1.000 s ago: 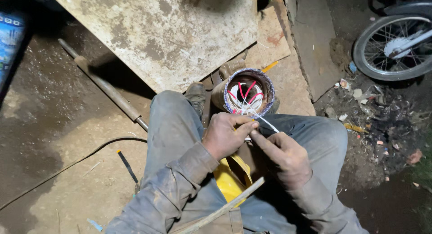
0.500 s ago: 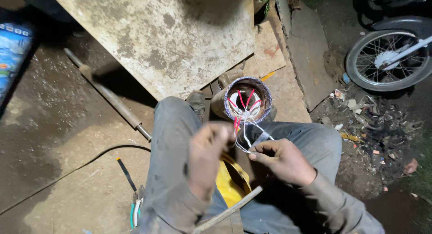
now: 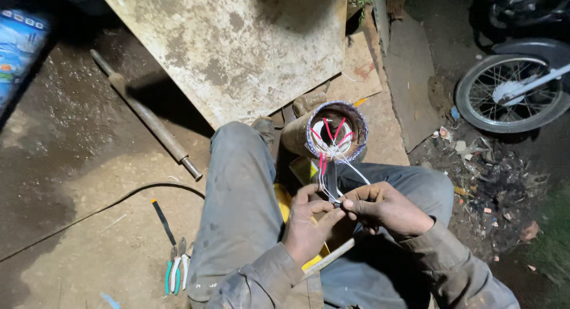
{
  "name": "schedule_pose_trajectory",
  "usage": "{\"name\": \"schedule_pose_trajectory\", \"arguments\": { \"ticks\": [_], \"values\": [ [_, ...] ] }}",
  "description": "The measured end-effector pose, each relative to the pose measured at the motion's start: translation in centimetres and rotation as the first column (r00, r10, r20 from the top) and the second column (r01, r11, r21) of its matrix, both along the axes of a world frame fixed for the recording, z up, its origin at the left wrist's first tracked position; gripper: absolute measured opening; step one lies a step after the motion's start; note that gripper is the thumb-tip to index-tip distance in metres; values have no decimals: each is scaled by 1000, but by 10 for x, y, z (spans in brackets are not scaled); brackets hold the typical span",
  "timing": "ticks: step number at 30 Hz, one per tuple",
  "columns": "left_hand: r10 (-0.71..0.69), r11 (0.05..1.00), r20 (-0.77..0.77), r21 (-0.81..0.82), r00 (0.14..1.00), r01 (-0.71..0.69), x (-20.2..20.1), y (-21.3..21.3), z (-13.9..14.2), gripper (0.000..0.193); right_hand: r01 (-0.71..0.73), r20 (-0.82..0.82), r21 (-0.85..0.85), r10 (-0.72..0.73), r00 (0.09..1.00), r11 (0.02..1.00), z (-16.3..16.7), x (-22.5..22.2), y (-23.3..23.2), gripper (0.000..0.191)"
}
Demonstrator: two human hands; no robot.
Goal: The person sits on the ground and wraps electrical tape around wire connections inside a conduit pipe, pressing and smoothing the tape by hand. They use a utility knife to cut the tape and pliers lie nearby, working through several wire joints in sequence.
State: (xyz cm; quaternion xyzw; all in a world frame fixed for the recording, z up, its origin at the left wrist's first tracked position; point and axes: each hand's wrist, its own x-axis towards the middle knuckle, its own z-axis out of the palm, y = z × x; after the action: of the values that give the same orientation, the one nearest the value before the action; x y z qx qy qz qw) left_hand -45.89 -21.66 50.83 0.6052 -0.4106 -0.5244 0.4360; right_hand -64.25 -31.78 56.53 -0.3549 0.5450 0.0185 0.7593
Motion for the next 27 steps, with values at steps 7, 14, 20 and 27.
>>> {"name": "schedule_pose_trajectory", "arguments": {
  "ticks": [7,14,20,27],
  "values": [
    [-140,925,-288,303,947,229,25,11,22,19,-5,-140,-210,-25,990,978,-3,-5,7,25],
    [-68,992,-285,-118,956,35,34,-10,35,13,-83,-151,-467,13,988,880,-4,2,21,20],
    [-151,854,152,-477,977,207,30,-76,21,6,-82,-161,-673,-37,986,736,6,9,27,14],
    [-261,900,206,-302,943,315,24,-110,18,15,-347,-370,-921,-117,922,176,15,24,25,21]
  ]
}}
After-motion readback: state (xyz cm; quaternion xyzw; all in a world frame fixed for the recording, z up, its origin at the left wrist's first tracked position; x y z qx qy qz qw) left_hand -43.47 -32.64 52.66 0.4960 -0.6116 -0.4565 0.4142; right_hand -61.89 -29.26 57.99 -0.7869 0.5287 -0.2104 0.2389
